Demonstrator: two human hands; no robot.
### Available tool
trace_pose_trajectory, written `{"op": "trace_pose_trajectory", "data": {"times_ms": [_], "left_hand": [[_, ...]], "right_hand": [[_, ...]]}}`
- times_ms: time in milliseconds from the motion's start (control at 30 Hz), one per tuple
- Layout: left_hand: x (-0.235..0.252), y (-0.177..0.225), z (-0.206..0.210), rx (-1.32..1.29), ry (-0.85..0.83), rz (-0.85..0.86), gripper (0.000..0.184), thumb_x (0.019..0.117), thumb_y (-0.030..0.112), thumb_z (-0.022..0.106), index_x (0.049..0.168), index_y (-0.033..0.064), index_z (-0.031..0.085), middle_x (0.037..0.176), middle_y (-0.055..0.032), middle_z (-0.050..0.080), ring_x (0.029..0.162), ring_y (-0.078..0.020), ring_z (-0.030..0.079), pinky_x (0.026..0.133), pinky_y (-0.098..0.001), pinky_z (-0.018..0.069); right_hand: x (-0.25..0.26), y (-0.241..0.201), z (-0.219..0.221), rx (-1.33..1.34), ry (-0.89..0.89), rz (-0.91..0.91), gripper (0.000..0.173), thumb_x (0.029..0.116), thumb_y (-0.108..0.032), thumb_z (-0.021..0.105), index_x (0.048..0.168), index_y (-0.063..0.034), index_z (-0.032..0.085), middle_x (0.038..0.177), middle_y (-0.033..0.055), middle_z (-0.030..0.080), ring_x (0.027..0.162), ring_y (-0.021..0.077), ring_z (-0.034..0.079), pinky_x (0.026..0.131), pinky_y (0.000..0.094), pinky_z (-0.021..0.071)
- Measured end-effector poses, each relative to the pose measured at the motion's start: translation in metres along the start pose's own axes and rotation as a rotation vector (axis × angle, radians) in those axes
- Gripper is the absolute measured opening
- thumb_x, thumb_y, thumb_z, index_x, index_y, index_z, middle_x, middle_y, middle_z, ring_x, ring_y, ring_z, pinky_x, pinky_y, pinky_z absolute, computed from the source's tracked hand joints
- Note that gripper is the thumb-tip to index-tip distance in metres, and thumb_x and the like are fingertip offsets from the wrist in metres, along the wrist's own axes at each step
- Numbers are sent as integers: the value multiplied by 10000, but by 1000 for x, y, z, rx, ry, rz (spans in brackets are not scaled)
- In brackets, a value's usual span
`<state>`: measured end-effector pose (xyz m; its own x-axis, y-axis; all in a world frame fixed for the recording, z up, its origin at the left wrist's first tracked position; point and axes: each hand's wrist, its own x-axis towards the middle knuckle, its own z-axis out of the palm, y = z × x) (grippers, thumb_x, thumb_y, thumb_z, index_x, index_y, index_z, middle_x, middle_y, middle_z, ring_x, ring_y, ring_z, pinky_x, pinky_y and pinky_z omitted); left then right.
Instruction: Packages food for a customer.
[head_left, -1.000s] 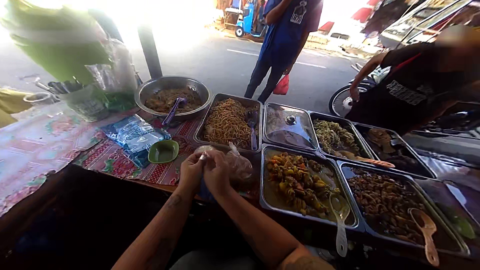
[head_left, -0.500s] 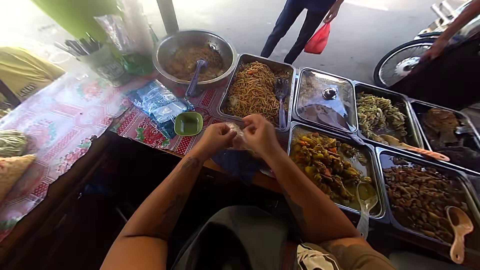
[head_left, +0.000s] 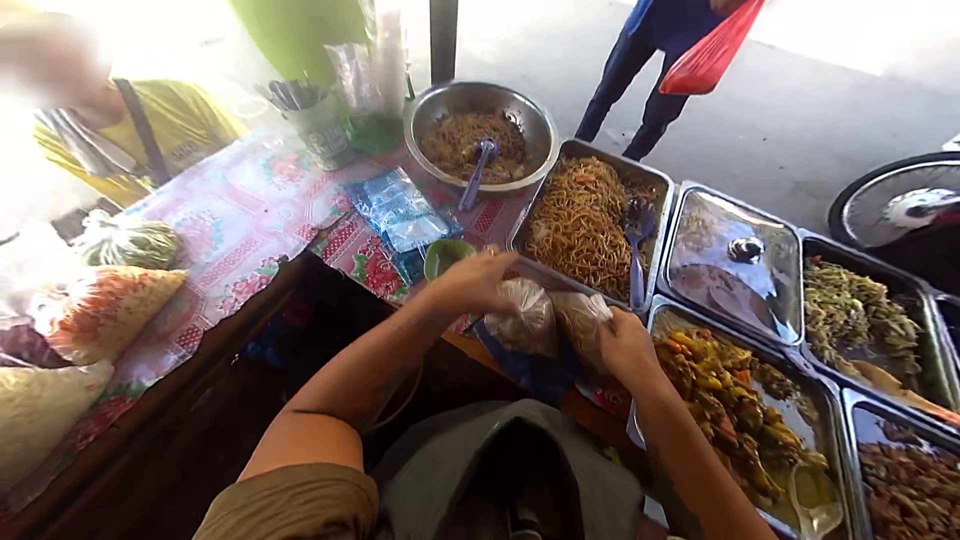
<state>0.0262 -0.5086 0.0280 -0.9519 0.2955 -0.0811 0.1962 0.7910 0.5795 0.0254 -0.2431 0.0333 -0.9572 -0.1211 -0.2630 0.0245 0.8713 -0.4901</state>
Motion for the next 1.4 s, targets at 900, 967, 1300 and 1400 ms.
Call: {"op": "trace_pose_trajectory", "data": {"times_ms": [900, 967, 1300, 1400], "left_hand": [[27, 50, -104, -250, 132, 470, 117, 871, -90, 652, 947, -61, 736, 1105, -233, 683, 911, -319, 703, 780, -437, 594], [38, 50, -112, -239, 169, 500, 102, 862, -72, 664, 940, -46, 725, 1135, -216, 692, 953, -310, 715, 795, -426, 600], [89, 76, -144, -282, 406, 471, 169, 975, 140, 576, 1050, 30, 680, 874, -52, 685, 734, -36, 643, 674, -177, 540], [113, 85, -163, -331, 411, 470, 166, 1035, 200, 543, 1006, 64, 633, 787, 32, 618, 681, 32, 593, 632, -141, 518]], "right_hand": [[170, -129, -325, 1202, 433, -458, 261, 1117, -259, 321, 1117, -124, 543, 872, -7, 643, 778, 124, 665, 728, 362, 599], [199, -135, -340, 1343, 497, -499, 209, 1094, -207, 366, 1182, -82, 507, 982, 65, 622, 878, 183, 658, 803, 430, 592], [331, -112, -350, 1553, 912, -433, 353, 989, -122, 449, 1332, -46, 483, 1255, 149, 554, 1158, 251, 583, 932, 477, 545], [343, -100, -323, 1336, 920, -182, 426, 978, -134, 491, 1387, -15, 477, 1333, 190, 512, 1225, 292, 531, 972, 517, 501]]}}
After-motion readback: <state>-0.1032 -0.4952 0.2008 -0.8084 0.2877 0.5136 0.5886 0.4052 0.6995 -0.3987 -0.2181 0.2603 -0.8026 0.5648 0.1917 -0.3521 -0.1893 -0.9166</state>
